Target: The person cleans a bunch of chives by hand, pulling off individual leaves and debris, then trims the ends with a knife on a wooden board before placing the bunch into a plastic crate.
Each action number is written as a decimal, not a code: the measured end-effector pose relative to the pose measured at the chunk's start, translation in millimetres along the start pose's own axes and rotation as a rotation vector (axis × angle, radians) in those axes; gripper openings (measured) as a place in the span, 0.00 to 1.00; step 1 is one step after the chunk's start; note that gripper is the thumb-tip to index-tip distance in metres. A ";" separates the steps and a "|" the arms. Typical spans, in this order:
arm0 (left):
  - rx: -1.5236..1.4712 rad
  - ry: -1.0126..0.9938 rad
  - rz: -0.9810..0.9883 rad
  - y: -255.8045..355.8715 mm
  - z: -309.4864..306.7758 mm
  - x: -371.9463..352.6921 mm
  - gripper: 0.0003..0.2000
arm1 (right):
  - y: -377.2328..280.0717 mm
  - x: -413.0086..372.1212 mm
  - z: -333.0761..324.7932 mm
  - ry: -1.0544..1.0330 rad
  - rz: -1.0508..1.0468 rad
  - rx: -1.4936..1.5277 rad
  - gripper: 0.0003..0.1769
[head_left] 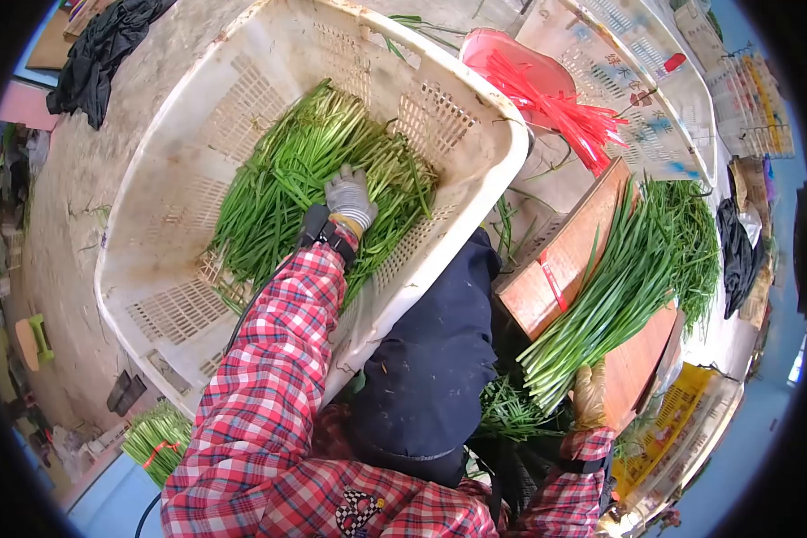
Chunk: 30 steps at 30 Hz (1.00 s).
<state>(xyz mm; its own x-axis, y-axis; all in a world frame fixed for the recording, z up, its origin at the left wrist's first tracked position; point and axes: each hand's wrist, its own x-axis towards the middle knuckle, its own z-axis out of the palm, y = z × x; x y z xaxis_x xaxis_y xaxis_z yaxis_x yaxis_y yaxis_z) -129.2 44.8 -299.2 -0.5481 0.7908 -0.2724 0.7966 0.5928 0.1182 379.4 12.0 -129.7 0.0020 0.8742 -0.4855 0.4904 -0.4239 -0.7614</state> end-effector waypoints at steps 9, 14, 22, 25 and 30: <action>0.039 -0.176 -0.031 2.3 -19.5 15.0 0.41 | 2.8 2.4 -5.9 -0.044 -0.128 -0.121 0.32; 0.191 -0.075 0.085 -9.7 -23.2 28.9 0.42 | 3.9 2.2 1.4 0.014 -0.096 -0.035 0.32; 0.008 0.110 0.193 -10.2 35.8 2.2 0.40 | 2.9 3.1 -1.9 -0.030 -0.139 -0.075 0.32; -0.141 0.038 0.215 -5.7 22.3 -9.7 0.45 | -2.1 -0.6 6.4 0.031 -0.124 -0.018 0.33; -0.247 -0.178 -0.125 -1.6 -3.2 22.7 0.52 | -5.7 1.9 -0.2 -0.040 -0.111 -0.126 0.32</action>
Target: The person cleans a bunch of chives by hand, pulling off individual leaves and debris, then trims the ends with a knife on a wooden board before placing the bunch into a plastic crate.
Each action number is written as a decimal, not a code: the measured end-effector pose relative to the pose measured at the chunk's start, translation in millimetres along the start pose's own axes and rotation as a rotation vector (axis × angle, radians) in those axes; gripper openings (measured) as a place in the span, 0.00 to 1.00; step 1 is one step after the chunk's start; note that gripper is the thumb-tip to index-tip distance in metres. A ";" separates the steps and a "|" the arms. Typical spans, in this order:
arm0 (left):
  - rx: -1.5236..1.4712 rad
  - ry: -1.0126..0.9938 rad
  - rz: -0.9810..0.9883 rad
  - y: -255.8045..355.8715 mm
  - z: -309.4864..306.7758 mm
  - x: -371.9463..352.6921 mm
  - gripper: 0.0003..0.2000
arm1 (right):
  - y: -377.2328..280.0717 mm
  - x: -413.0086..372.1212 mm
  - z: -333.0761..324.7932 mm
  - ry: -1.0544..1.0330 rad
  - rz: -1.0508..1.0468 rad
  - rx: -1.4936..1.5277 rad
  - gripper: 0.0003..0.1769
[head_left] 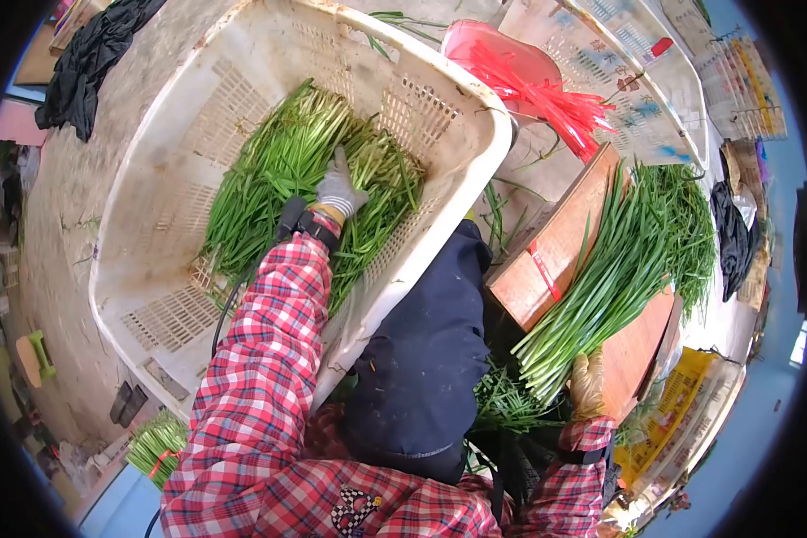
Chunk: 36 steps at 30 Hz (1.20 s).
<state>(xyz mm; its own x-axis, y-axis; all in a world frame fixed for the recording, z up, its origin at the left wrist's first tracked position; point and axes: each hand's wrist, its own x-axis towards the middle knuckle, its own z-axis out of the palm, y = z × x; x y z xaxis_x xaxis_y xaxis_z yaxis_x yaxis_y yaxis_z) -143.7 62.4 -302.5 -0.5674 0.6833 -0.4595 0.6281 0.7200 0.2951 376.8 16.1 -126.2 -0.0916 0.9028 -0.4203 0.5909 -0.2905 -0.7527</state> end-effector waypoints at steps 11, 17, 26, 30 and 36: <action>0.385 0.152 0.242 27.9 1.1 -51.3 0.32 | 7.2 -0.5 4.0 0.055 0.003 0.077 0.32; 0.312 0.213 0.282 14.0 32.4 -66.8 0.28 | 5.0 -0.3 3.7 0.032 -0.095 -0.053 0.31; -0.121 0.082 0.181 -9.9 -40.8 -61.7 0.31 | 31.2 6.5 2.1 0.105 -0.035 -0.060 0.34; -1.091 0.155 0.373 -73.0 -72.4 -68.5 0.24 | 35.4 12.7 -2.0 0.056 -0.048 -0.012 0.31; -1.199 0.027 0.288 -82.6 -131.9 -102.2 0.22 | 4.3 -1.9 0.3 0.031 0.093 0.306 0.29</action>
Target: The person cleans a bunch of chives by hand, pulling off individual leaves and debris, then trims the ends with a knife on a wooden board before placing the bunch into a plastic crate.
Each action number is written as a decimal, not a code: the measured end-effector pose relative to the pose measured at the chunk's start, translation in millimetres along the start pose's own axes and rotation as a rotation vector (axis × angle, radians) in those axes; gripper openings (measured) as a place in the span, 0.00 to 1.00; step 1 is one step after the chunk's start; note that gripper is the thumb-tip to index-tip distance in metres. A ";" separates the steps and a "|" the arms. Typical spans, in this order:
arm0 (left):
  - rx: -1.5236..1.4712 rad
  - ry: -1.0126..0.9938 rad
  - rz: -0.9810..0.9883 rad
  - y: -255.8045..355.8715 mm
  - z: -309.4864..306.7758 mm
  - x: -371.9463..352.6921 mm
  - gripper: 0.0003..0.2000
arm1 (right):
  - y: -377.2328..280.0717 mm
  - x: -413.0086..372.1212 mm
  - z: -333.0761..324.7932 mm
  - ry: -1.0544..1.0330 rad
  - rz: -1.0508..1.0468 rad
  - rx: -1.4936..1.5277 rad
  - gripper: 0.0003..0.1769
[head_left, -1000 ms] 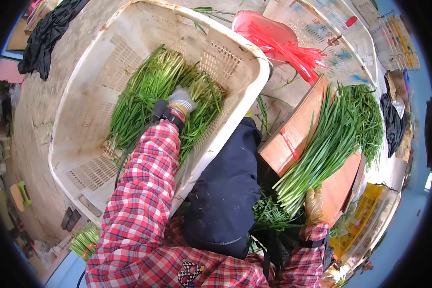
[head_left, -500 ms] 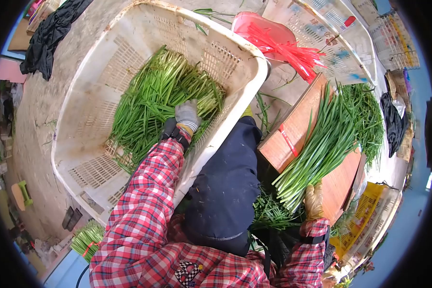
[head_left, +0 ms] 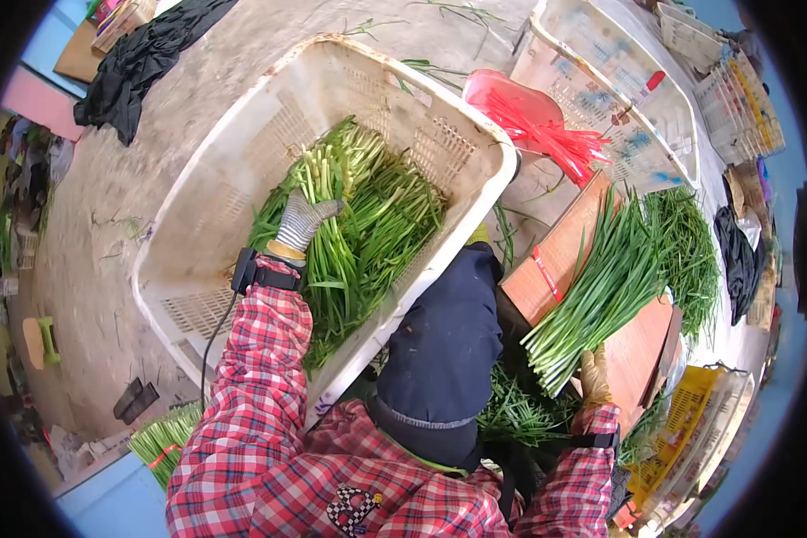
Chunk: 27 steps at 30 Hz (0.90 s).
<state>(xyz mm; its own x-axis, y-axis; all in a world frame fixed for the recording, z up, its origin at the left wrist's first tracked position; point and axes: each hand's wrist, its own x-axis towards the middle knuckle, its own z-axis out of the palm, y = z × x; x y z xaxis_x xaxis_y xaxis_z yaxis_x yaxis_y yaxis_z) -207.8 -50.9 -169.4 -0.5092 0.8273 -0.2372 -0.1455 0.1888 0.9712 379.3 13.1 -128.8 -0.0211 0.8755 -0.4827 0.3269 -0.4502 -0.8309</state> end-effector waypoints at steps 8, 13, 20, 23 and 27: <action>-0.001 0.027 0.342 84.4 6.1 -65.1 0.21 | -54.5 -39.3 11.7 0.287 -0.633 -0.593 0.39; 0.870 0.107 0.823 172.0 85.3 -149.2 0.15 | -174.6 -140.4 164.3 -0.419 -0.635 0.024 0.66; 0.600 -0.032 0.924 168.2 190.9 -269.0 0.32 | -147.8 -203.3 160.0 -0.371 -0.466 0.508 0.53; 0.528 -0.034 0.977 158.3 224.3 -303.5 0.31 | -134.3 -221.3 123.8 -0.322 -0.436 0.589 0.51; 0.565 -0.153 0.966 139.9 270.7 -349.4 0.29 | -124.0 -238.1 82.8 -0.260 -0.445 0.692 0.49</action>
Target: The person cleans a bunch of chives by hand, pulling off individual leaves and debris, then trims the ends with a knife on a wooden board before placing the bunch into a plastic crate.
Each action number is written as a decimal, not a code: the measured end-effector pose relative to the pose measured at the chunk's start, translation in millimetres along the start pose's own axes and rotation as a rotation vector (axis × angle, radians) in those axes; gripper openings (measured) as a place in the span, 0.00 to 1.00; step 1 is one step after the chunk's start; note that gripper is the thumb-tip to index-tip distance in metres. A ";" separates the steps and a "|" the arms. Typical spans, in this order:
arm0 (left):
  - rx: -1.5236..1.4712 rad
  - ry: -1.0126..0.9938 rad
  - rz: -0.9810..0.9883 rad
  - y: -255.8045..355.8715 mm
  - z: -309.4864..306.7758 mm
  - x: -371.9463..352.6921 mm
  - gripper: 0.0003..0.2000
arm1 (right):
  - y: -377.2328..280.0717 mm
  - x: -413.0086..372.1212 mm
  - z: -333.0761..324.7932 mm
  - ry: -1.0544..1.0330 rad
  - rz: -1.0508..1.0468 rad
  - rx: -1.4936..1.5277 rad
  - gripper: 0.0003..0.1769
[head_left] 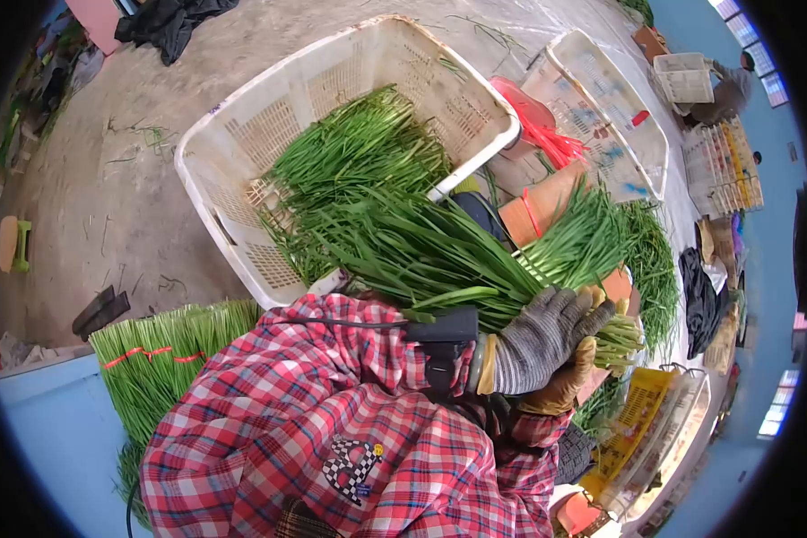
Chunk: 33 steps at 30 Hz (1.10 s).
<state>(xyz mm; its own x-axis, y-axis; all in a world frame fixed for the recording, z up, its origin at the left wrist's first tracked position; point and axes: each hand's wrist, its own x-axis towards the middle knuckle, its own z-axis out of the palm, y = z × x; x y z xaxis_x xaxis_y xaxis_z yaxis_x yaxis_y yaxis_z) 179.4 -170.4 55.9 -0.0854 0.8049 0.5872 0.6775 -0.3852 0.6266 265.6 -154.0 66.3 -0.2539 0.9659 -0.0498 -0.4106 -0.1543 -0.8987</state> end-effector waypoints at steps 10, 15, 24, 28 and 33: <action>-0.596 -0.198 0.134 22.9 -16.9 14.6 0.28 | -62.9 -26.7 -105.6 0.107 -0.300 0.282 0.39; -0.829 -0.731 -0.256 -38.0 -39.8 51.5 0.17 | -88.5 -49.9 -161.8 0.062 -0.498 0.362 0.31; -0.690 -0.850 -0.033 -16.8 -39.3 34.8 0.10 | -64.7 -57.7 -204.7 0.168 -0.531 0.407 0.28; -0.267 -0.924 0.083 19.3 -3.2 34.4 0.15 | -59.9 -54.2 -209.2 0.148 -0.527 0.427 0.28; -0.119 -0.979 0.234 9.7 34.8 12.5 0.16 | -67.5 -62.0 -186.1 0.168 -0.553 0.426 0.29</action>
<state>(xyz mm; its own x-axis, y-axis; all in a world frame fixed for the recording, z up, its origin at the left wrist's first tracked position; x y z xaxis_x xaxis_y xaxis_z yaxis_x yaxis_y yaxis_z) 210.3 -148.4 51.5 0.7124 0.6994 0.0573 0.5189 -0.5800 0.6280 472.0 -164.9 48.9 0.2147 0.9396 0.2667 -0.7549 0.3329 -0.5651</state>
